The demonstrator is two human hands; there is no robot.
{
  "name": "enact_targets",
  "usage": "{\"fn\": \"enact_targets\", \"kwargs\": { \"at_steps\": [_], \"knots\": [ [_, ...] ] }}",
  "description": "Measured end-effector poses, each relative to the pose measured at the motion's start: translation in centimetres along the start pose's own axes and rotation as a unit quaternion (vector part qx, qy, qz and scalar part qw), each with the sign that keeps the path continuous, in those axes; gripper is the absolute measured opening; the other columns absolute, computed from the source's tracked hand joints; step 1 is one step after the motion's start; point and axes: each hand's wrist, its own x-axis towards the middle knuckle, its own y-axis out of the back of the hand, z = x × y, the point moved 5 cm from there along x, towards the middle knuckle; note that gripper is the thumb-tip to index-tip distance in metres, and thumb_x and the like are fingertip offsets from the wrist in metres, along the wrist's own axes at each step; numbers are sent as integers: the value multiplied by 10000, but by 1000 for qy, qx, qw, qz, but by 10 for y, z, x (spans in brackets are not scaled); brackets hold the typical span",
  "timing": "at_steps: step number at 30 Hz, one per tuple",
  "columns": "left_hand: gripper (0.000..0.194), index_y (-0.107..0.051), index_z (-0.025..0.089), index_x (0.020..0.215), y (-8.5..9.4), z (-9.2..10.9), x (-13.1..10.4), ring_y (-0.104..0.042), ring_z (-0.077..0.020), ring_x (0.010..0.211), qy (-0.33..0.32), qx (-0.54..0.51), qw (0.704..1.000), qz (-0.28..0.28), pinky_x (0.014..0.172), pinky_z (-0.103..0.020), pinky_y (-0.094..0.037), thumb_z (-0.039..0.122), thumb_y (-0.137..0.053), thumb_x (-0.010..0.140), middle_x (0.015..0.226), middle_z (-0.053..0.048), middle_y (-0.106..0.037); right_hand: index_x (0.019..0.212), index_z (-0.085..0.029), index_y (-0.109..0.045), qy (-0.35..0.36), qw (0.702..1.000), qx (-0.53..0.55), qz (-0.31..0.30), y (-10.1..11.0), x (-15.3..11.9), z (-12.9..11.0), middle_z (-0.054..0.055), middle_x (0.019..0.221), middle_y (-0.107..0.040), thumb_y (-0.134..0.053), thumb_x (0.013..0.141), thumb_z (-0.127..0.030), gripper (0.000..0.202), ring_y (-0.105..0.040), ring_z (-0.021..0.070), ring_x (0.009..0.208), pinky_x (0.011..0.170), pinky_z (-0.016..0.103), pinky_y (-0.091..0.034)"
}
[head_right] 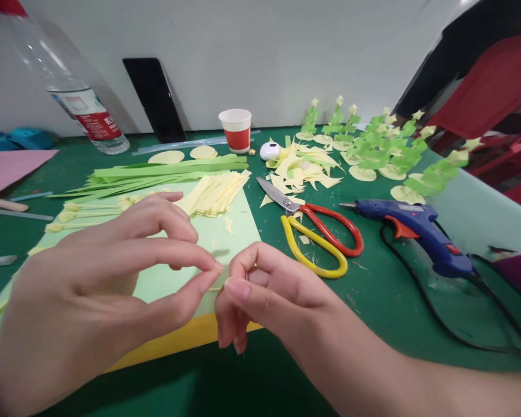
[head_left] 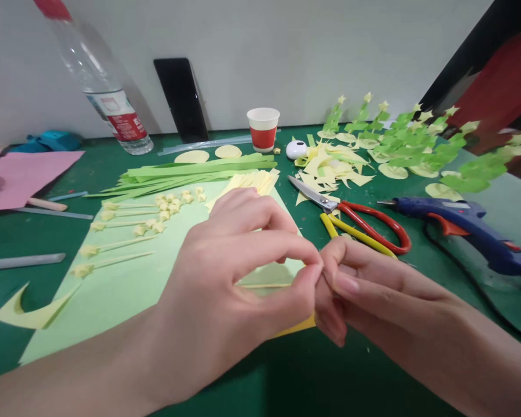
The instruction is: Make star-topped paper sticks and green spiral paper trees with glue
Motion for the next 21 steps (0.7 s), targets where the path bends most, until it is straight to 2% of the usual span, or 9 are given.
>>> {"fn": "enact_targets", "kwargs": {
  "at_steps": [4,8,11,17,21],
  "knots": [
    [183,-643,209,605,2,3,3,-502,-58,501,-14,6,1000,16,716,-247,-468,158,-591,774,553,77,-512,688,-199,-528,-28,998,50,-27,-1,1,3,-24,645,-508,-588,817,-324,190,-444,81,629,619,138,-398],
    [222,-659,225,631,1,6,6,-521,-62,485,-27,14,1000,1,717,-252,-476,185,-548,819,520,72,-519,686,-185,-524,-50,994,80,-54,-3,1,2,-12,637,-479,-570,823,-352,221,-444,95,625,615,167,-392],
    [243,-655,236,630,1,6,6,-522,-64,480,-30,16,999,-6,710,-253,-479,201,-532,838,509,73,-514,675,-183,-528,-60,992,90,-60,-4,1,1,-9,629,-461,-566,823,-363,236,-435,102,623,616,177,-379],
    [167,-665,204,674,-2,3,-1,-520,-74,548,-23,-12,1000,-4,788,-263,-455,157,-586,814,586,63,-535,686,-187,-572,-55,991,100,-72,-6,1,3,-14,619,-436,-555,834,-334,209,-418,94,612,624,173,-376],
    [174,-657,177,649,-2,4,-2,-501,-76,559,-16,-24,1000,-3,747,-247,-454,103,-596,794,586,59,-509,689,-189,-584,-45,994,77,-56,-5,1,3,-16,630,-443,-575,821,-318,185,-406,89,609,607,158,-378]
  ]
}}
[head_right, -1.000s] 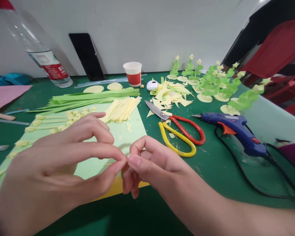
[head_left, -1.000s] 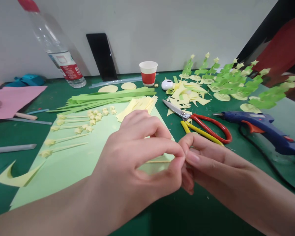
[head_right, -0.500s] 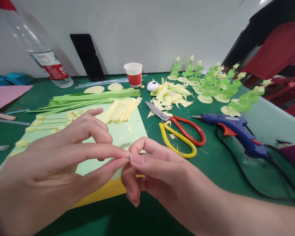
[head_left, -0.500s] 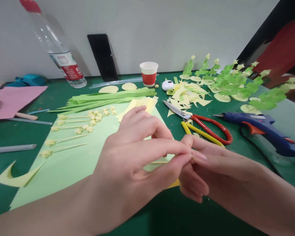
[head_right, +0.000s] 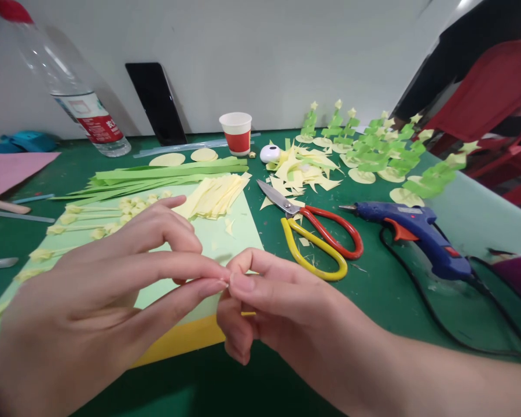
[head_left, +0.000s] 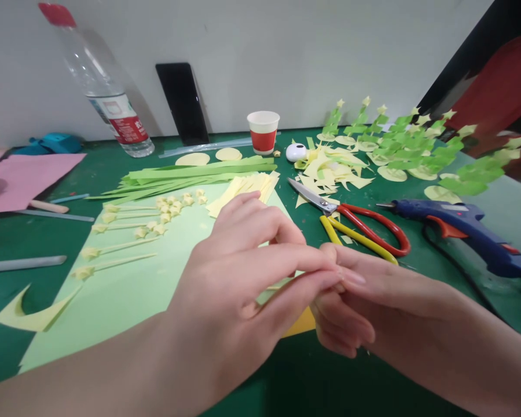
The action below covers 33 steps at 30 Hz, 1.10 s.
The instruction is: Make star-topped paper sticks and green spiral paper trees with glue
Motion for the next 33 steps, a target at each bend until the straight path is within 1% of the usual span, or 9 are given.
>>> {"fn": "enact_targets", "kwargs": {
  "at_steps": [4,7,14,18,19,22,24,28,33],
  "knots": [
    [154,-662,175,669,2,0,0,-494,-88,584,7,-4,1000,1,757,-262,-451,114,-595,794,617,47,-521,642,-182,-597,6,1000,-26,9,1,0,-2,-10,634,-445,-594,803,-350,233,-392,91,612,602,149,-374],
    [157,-661,176,667,2,-1,0,-493,-90,581,8,-8,1000,6,757,-265,-454,125,-594,799,611,47,-518,633,-186,-596,4,999,-26,18,2,1,-2,-15,610,-428,-614,786,-350,226,-374,90,593,594,143,-367],
    [167,-687,187,695,4,2,0,-522,-79,557,-22,7,1000,-7,837,-281,-443,111,-586,803,577,55,-516,626,-181,-518,10,1000,-10,26,0,1,-3,-29,610,-335,-633,762,-321,226,-295,97,580,585,146,-377],
    [188,-684,209,695,5,2,0,-540,-77,533,-32,33,999,-9,898,-335,-441,118,-569,811,553,59,-539,611,-179,-483,4,999,-5,33,1,0,-2,-24,624,-332,-622,767,-321,252,-278,102,587,582,153,-371],
    [193,-684,217,696,6,3,1,-541,-78,525,-40,40,998,-4,920,-354,-434,132,-562,820,547,60,-544,610,-180,-482,3,1000,-1,29,1,0,-2,-24,622,-330,-617,770,-320,252,-272,103,584,577,156,-367],
    [181,-687,250,723,6,5,2,-549,-81,522,-65,73,995,-17,977,-418,-400,183,-560,834,544,66,-574,608,-183,-488,-5,1000,8,18,-1,-1,0,-23,621,-331,-614,766,-315,241,-272,105,580,574,166,-359],
    [202,-683,263,709,6,6,3,-552,-81,524,-74,92,993,-17,981,-437,-399,192,-547,842,540,71,-588,610,-184,-493,-8,1000,10,18,-2,-2,0,-20,629,-339,-622,753,-310,230,-280,107,586,583,176,-358],
    [247,-670,254,689,5,8,3,-559,-76,516,-85,117,989,-30,981,-412,-415,142,-511,841,545,70,-606,590,-179,-477,-7,999,20,27,-4,0,1,-19,626,-333,-635,742,-317,259,-278,110,589,589,188,-351],
    [230,-650,238,687,5,9,1,-555,-74,528,-88,121,989,-17,982,-413,-416,115,-515,827,548,73,-598,576,-179,-465,0,999,7,32,-3,2,5,-11,636,-357,-640,733,-323,276,-311,116,605,601,198,-362]
  ]
}}
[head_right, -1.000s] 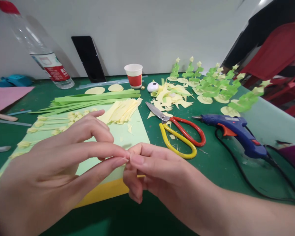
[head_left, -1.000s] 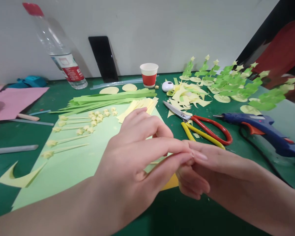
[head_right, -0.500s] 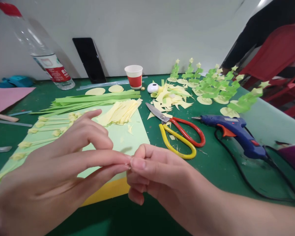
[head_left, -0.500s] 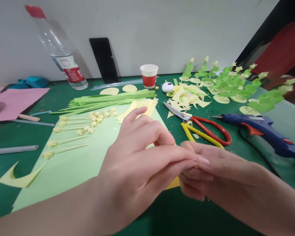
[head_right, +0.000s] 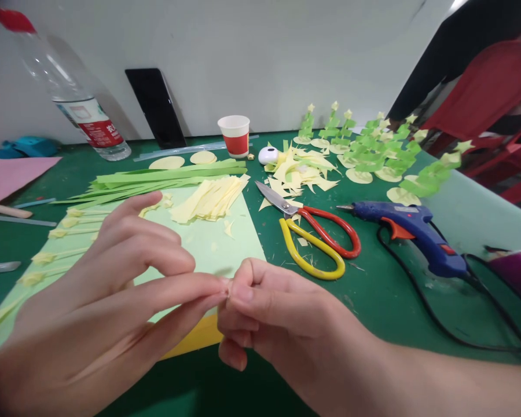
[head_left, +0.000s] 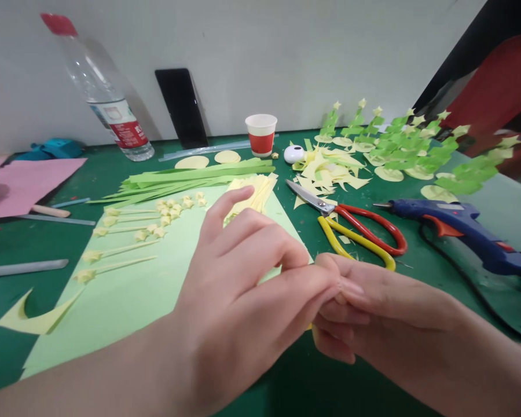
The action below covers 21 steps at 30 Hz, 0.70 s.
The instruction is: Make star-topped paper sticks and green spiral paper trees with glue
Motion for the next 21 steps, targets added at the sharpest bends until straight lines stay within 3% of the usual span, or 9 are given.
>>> {"fn": "enact_targets", "kwargs": {
  "at_steps": [4,8,12,17,21],
  "knots": [
    [236,-637,228,670,-2,0,-1,-553,-75,518,-4,13,1000,-13,978,-403,-418,97,-510,819,540,74,-586,605,-177,-437,23,1000,12,12,2,-1,3,-16,650,-350,-626,753,-327,283,-309,107,606,594,181,-361],
    [230,-630,232,661,-1,1,-2,-531,-74,526,-13,26,1000,9,986,-392,-400,107,-515,816,520,88,-570,650,-180,-432,19,1000,11,21,5,-1,9,-15,681,-359,-618,765,-337,269,-320,108,630,606,183,-366],
    [201,-615,233,646,-6,2,-4,-524,-74,557,-11,26,999,16,979,-379,-399,120,-547,798,551,91,-578,638,-179,-436,34,999,36,-14,5,2,10,-23,648,-358,-615,773,-337,274,-317,99,602,579,166,-349],
    [257,-550,219,554,-5,5,-6,-486,-65,532,-12,26,996,86,964,-369,-398,143,-518,798,524,91,-524,630,-182,-423,22,1000,12,-3,5,1,7,-16,661,-354,-605,762,-338,274,-324,109,620,592,178,-351],
    [241,-538,209,548,-7,4,-4,-496,-62,537,-3,17,998,55,984,-371,-382,126,-529,775,544,85,-526,629,-183,-411,13,1000,-2,-1,1,-1,5,-13,671,-350,-598,767,-372,299,-321,113,628,603,190,-349]
  ]
}}
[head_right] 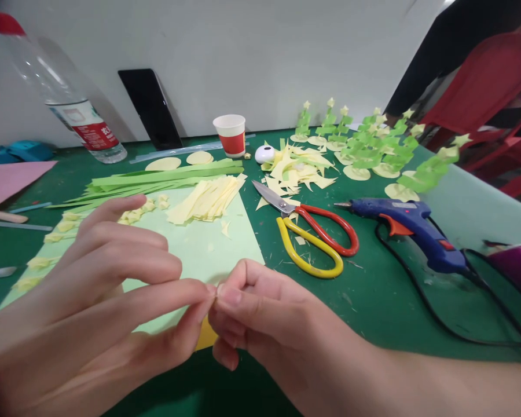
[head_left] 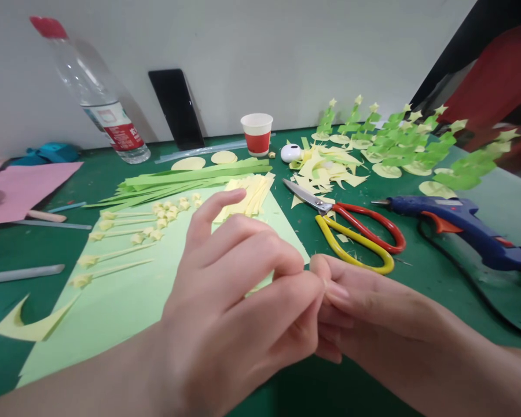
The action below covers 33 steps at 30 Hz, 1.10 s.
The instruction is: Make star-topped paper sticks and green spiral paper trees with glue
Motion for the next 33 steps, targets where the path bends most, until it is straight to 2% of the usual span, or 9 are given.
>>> {"fn": "enact_targets", "kwargs": {
  "at_steps": [4,7,8,11,14,20,30,33],
  "knots": [
    [206,-544,211,574,3,-4,3,-494,-75,530,11,1,1000,18,961,-380,-403,141,-552,768,559,74,-523,626,-188,-421,-4,1000,-18,3,-1,-1,-3,-10,662,-351,-595,769,-369,289,-315,120,621,611,203,-345],
    [170,-579,224,634,5,-9,5,-517,-87,539,25,-21,999,3,928,-375,-439,160,-549,788,577,68,-554,609,-185,-419,4,1000,2,-16,-2,0,-5,-15,639,-336,-590,776,-353,293,-297,115,598,597,200,-335],
    [151,-607,231,675,4,-10,6,-537,-87,548,27,-30,999,-31,933,-378,-439,141,-558,786,588,68,-573,604,-182,-417,7,1000,12,-24,-3,1,-5,-18,633,-328,-592,776,-340,292,-287,112,590,592,198,-332],
    [157,-640,245,720,7,-10,6,-556,-81,546,13,-36,997,-60,967,-403,-415,124,-566,789,573,78,-585,602,-176,-411,16,998,41,-45,-3,2,-3,-26,621,-315,-586,788,-310,289,-266,104,574,579,186,-328],
    [157,-648,244,700,10,-9,5,-553,-71,539,-1,-27,998,-65,992,-419,-398,138,-580,793,557,85,-586,608,-175,-417,25,996,57,-58,-2,2,-3,-26,620,-321,-585,795,-317,289,-270,102,576,577,179,-331],
    [197,-642,253,661,7,-6,5,-543,-66,534,-21,-11,997,-68,1010,-413,-387,176,-564,825,508,98,-587,613,-182,-431,0,998,55,-26,0,1,0,-25,616,-321,-614,768,-315,274,-272,111,585,585,188,-335],
    [207,-665,254,668,8,-7,6,-561,-81,513,-4,-21,997,-74,984,-420,-410,149,-557,810,502,82,-609,614,-178,-448,22,996,65,-51,0,2,-2,-30,611,-321,-626,766,-317,272,-267,100,572,571,170,-331],
    [197,-677,250,695,7,-7,6,-554,-80,514,9,-42,996,-77,983,-422,-408,139,-558,807,511,76,-601,609,-175,-436,16,998,53,-31,2,1,-3,-29,617,-318,-614,777,-313,281,-264,101,575,575,170,-331]
  ]
}}
